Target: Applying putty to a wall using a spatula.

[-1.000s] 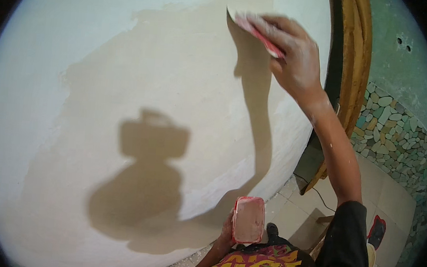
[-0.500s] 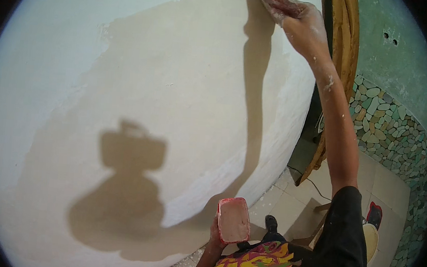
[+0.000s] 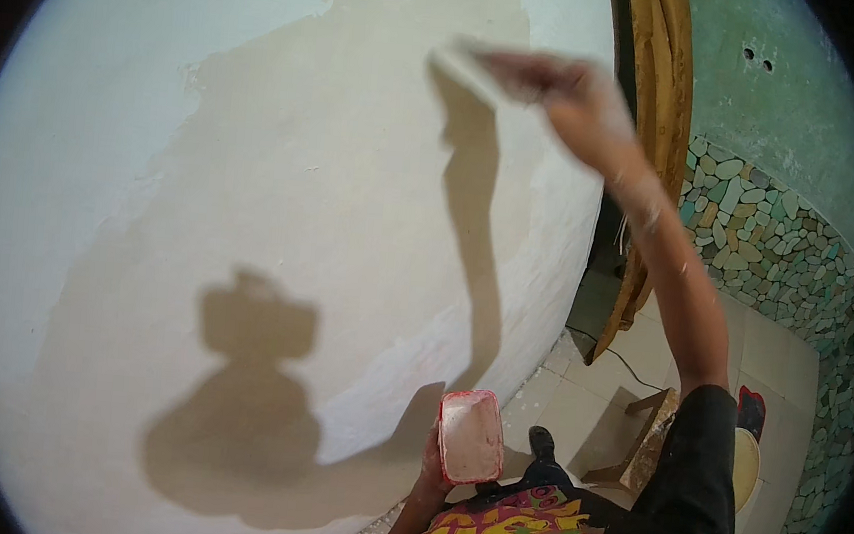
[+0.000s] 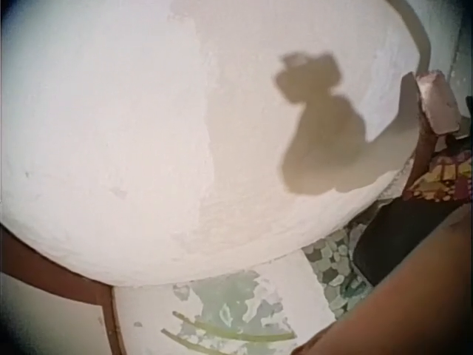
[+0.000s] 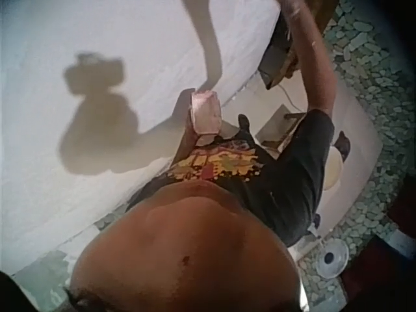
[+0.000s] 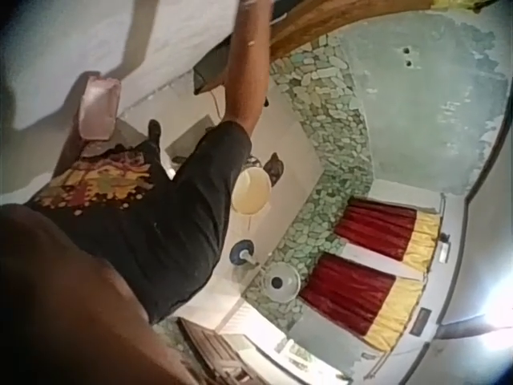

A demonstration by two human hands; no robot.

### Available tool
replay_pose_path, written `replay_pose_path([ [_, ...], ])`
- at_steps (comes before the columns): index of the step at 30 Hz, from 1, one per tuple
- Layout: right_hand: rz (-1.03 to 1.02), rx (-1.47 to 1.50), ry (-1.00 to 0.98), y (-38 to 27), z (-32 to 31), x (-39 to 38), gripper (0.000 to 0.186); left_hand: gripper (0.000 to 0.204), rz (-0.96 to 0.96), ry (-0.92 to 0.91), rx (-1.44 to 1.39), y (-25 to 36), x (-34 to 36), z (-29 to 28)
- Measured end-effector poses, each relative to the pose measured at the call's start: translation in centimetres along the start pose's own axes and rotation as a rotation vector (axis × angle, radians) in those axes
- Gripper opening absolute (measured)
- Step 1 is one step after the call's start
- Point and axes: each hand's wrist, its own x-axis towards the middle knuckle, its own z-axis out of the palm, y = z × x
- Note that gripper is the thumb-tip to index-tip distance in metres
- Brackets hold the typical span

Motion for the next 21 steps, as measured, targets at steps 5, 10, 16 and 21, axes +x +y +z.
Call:
replay_pose_path([
  [5, 0.171, -0.298, 0.227, 5.5, -7.6, 7.7, 0.036, 0.061, 0.045, 0.03, 0.016, -0.8, -0.1, 0.2],
  [10, 0.009, -0.49, 0.196, -0.8, 0.8, 6.6, 0.033, 0.078, 0.091, -0.017, -0.046, -1.0, -1.4, -1.0],
  [16, -0.052, -0.353, -0.007, -8.3, 7.4, 1.1, 0.031, 0.076, 0.079, 0.041, 0.018, -0.8, -1.7, 0.1],
  [21, -0.21, -0.203, -0.063, -7.5, 9.1, -6.1, 0.034, 0.074, 0.1, -0.044, -0.024, -1.8, 0.0, 3.1],
])
